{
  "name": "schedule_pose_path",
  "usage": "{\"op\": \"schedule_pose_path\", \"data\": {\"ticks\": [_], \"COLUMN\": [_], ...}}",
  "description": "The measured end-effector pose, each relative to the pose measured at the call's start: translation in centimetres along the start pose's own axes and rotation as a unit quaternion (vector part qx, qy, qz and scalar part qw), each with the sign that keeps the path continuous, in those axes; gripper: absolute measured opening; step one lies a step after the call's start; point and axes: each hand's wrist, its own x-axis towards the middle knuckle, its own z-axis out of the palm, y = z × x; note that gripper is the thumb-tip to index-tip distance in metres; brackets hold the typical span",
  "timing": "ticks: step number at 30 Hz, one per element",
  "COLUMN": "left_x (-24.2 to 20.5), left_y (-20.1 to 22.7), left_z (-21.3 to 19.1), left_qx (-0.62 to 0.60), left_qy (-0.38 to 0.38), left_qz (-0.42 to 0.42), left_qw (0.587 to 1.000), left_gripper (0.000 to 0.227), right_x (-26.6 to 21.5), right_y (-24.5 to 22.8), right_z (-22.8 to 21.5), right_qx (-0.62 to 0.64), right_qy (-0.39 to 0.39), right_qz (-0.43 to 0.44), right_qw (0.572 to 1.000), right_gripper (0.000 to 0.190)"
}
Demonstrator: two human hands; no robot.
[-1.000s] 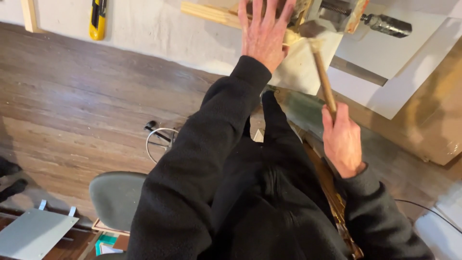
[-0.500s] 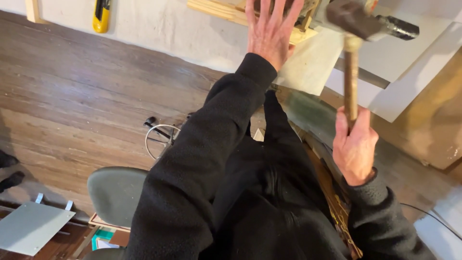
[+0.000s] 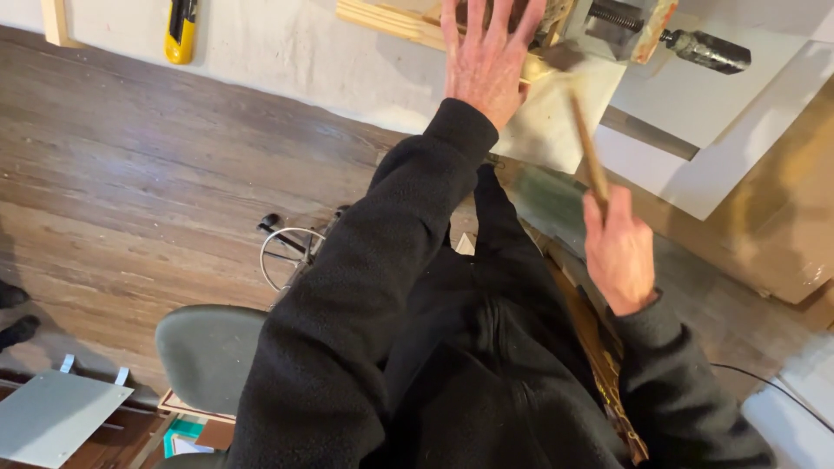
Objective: Assembling wooden picture frame components using glue, corner clamps, and a hammer.
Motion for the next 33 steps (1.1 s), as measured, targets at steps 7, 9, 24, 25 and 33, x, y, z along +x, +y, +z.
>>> {"op": "schedule_pose_path", "data": {"ticks": [7,9,24,25,33], "left_x": [-0.4,-0.1,0.1,0.4,-0.4], "left_y": [-0.4,0.1,0.7,0.9,3.1], "left_z": [0.0,-0.3,-2.9,-3.8,-11.6], "left_qx": [-0.036,-0.025,-0.036,-0.027,-0.147], "left_qy": [0.034,0.025,-0.002,-0.018,0.005], "left_qz": [0.010,0.004,-0.011,-0.014,-0.055], "left_qw": [0.999,0.999,0.999,0.999,0.988], "left_gripper": [0.113,0.113,0.129,0.128,0.113], "right_x": [-1.1,0.3,3.1,3.8,24.8], "right_y": [-0.4,0.7,0.9,0.6,3.3], "right_z": [-0.5,0.1,-3.8,-5.0,-14.4], "right_qx": [0.023,-0.011,-0.062,-0.045,-0.072], "right_qy": [0.048,0.006,-0.020,0.010,0.098], "right_qz": [-0.014,0.027,-0.008,0.002,-0.176], "right_qw": [0.998,1.000,0.998,0.999,0.977], "right_gripper": [0.020,0.022,0.023,0.023,0.034]}}
